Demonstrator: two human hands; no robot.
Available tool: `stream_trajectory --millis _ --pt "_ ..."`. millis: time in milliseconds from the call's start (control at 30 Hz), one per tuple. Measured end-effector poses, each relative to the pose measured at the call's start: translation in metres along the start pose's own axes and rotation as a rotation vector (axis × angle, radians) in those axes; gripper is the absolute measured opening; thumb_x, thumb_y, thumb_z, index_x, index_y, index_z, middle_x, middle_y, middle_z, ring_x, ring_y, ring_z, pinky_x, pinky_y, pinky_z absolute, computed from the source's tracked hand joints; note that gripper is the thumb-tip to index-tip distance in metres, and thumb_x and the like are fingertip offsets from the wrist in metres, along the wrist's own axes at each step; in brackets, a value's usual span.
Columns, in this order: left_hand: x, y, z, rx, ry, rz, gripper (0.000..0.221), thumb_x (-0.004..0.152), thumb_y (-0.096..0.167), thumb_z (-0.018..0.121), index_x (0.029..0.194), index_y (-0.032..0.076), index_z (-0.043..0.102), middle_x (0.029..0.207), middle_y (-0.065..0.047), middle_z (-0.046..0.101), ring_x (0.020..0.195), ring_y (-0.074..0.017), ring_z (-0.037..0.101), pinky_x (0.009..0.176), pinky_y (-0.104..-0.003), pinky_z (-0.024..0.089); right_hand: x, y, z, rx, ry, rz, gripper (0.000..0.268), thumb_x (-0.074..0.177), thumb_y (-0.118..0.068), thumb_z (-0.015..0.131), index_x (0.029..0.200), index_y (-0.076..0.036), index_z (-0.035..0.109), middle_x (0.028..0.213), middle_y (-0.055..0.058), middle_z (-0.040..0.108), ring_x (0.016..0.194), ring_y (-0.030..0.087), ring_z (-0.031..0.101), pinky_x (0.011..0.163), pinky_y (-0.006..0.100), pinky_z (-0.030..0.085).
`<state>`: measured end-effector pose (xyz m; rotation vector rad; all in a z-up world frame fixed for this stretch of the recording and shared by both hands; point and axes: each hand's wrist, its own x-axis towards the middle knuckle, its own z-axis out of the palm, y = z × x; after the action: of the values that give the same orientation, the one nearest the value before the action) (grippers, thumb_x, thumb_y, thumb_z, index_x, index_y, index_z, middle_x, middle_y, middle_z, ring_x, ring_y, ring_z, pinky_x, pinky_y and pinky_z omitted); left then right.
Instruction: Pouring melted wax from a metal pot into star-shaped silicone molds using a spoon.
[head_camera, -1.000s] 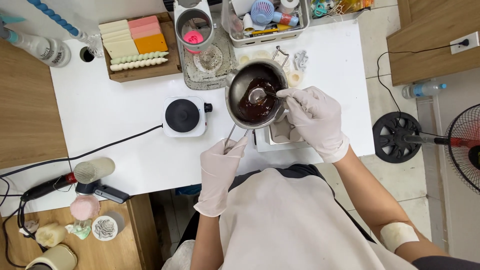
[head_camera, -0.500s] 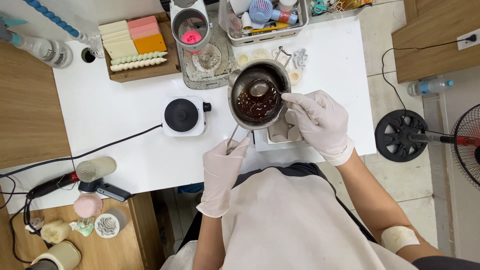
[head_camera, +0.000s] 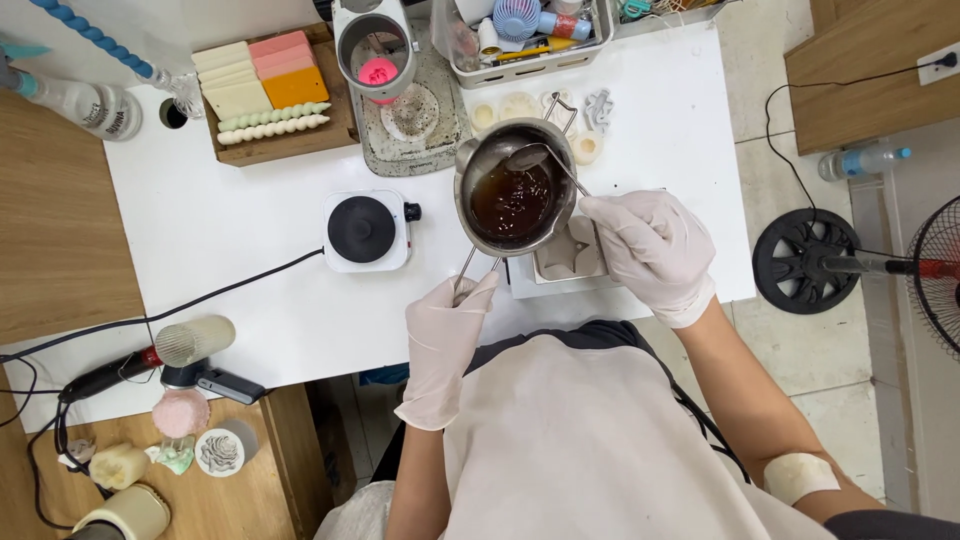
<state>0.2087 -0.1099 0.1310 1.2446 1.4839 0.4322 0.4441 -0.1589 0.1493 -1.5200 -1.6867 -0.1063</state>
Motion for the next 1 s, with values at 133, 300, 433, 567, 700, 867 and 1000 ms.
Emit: stream_trajectory --millis 133,300,433,567,700,867,1000 --pt "0.002 -0.004 0.001 0.002 -0.013 0.023 0.034 0.086 0.030 0.080 0.073 0.000 0.071 0.056 0.002 0.055 0.054 -0.0061 0.040 0.050 -0.026 0.036 -0.005 0.001 -0.006 0.033 -0.013 0.037 0.034 0.089 0.014 0.074 0.118 -0.003 0.074 0.097 0.010 0.072 0.087 0.024 0.068 0.078 0.032 0.055" --pt "0.003 -0.006 0.003 0.010 -0.028 0.041 0.034 0.086 0.030 0.080 0.073 0.000 0.071 0.055 0.002 0.053 0.054 -0.0060 0.038 0.050 -0.026 0.035 -0.006 0.000 -0.014 0.039 -0.034 0.064 0.037 0.085 0.014 0.073 0.117 -0.003 0.074 0.101 0.012 0.073 0.093 0.026 0.071 0.083 0.033 0.057" --pt "0.004 -0.008 0.004 0.005 -0.038 0.035 0.033 0.086 0.030 0.081 0.073 0.000 0.071 0.055 0.002 0.052 0.054 -0.0060 0.038 0.049 -0.026 0.034 -0.010 0.006 -0.013 0.008 -0.057 -0.017 0.041 0.082 0.013 0.076 0.119 -0.002 0.073 0.100 0.011 0.071 0.092 0.028 0.070 0.081 0.035 0.057" --pt "0.004 -0.008 0.004 -0.016 -0.037 0.041 0.034 0.086 0.029 0.081 0.072 0.000 0.071 0.055 0.003 0.052 0.054 -0.0054 0.037 0.049 -0.025 0.034 -0.013 0.008 -0.011 -0.056 -0.051 -0.161 0.048 0.080 0.014 0.081 0.124 -0.003 0.070 0.103 0.011 0.068 0.090 0.030 0.068 0.078 0.037 0.056" --pt "0.004 -0.009 0.003 -0.026 -0.049 0.029 0.035 0.086 0.028 0.082 0.071 -0.001 0.070 0.056 0.003 0.050 0.055 -0.0061 0.036 0.050 -0.026 0.033 -0.012 0.001 -0.014 -0.132 -0.018 -0.227 0.051 0.079 0.011 0.085 0.125 -0.006 0.068 0.104 0.009 0.067 0.089 0.031 0.068 0.076 0.037 0.056" --pt "0.005 -0.010 0.004 -0.031 -0.045 0.035 0.033 0.086 0.028 0.082 0.072 -0.001 0.071 0.057 0.002 0.054 0.056 -0.0055 0.039 0.050 -0.025 0.035 -0.015 0.009 -0.015 0.026 -0.119 -0.188 0.051 0.080 0.013 0.081 0.127 0.000 0.066 0.093 0.008 0.063 0.079 0.028 0.063 0.069 0.037 0.052" --pt "0.006 -0.011 0.004 -0.020 -0.051 0.060 0.032 0.086 0.028 0.081 0.074 -0.001 0.072 0.058 0.002 0.057 0.056 -0.0052 0.041 0.051 -0.025 0.036 -0.018 0.010 -0.014 0.102 -0.167 -0.120 0.049 0.083 0.017 0.078 0.128 0.001 0.066 0.083 0.003 0.059 0.072 0.025 0.059 0.066 0.037 0.050"
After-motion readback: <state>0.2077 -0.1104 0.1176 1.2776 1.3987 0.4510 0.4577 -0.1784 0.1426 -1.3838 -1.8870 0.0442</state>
